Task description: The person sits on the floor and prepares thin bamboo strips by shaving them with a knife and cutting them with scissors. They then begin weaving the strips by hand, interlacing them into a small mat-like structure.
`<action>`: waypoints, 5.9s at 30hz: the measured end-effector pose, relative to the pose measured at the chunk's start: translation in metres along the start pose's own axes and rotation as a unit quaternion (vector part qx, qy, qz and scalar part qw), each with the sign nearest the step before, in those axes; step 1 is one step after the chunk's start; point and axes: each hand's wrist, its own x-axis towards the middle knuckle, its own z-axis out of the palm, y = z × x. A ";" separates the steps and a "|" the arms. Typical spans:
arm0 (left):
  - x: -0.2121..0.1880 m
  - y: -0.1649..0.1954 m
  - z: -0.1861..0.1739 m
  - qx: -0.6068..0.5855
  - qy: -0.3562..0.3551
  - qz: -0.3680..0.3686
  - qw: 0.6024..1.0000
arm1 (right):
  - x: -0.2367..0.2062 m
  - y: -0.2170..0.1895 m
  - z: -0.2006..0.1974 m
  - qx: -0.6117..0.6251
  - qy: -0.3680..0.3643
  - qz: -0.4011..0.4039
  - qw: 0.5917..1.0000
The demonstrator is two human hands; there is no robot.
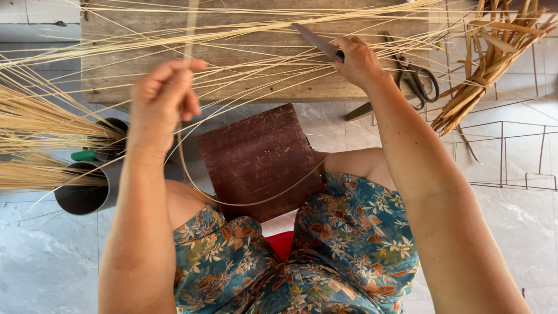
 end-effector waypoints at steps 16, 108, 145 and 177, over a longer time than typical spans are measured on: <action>0.015 0.018 0.019 0.105 -0.095 0.009 0.990 | -0.059 0.137 -0.034 -0.053 0.018 0.189 0.980; 0.046 0.001 -0.024 -0.253 0.115 0.164 0.947 | -0.069 0.129 -0.059 -0.091 -0.019 0.170 0.981; 0.058 -0.064 -0.142 -0.465 0.244 0.200 0.827 | -0.113 0.116 -0.114 0.520 0.232 0.091 0.817; 0.073 -0.061 -0.130 -0.391 0.250 -0.008 0.886 | -0.068 -0.043 -0.049 0.484 0.021 -0.045 0.874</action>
